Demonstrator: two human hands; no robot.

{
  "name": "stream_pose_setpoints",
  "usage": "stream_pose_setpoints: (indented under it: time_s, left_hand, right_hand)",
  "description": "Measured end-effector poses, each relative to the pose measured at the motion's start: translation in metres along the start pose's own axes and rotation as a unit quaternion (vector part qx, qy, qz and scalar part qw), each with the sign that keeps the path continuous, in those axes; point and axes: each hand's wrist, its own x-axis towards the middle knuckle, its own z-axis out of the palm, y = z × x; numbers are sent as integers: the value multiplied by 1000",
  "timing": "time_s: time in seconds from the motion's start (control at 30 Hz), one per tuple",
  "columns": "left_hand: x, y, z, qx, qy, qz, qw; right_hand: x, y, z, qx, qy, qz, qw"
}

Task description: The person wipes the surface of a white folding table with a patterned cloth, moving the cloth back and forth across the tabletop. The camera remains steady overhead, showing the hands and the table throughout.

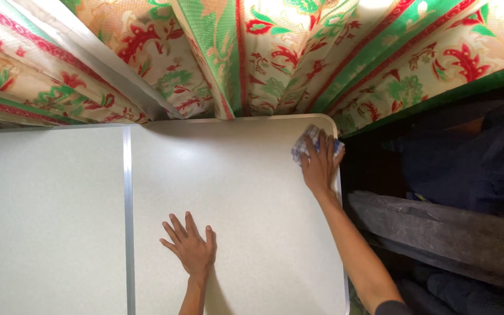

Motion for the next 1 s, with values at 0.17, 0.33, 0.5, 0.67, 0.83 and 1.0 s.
stream_pose_setpoints:
  time_s: [0.17,0.33,0.5,0.67,0.83,1.0]
  left_hand:
    - [-2,1,2,2,-5,-5,1000]
    - [0,1,-2,-2,-1,-2,1000]
    - [-2,-7,4,7,-16,-5,1000]
    - [-3,-5,3,-5,-12,-7,1000]
    - [-1,-4,3,-9,-12,-11,1000]
    - [-2,-9,3,-16,8,2,1000]
  right_hand:
    - [9,-68,5,93,-40,-51,994]
    - [-73,-113,-15,117,-128,-256,951]
    - [-74,-49,5,145,-46,-228,962]
    - [22,4,-4,-31,11,-23,999]
    - [51,-115,-56,135,66,-14,988]
    - [-68,-162,25,107,-61,-220,968]
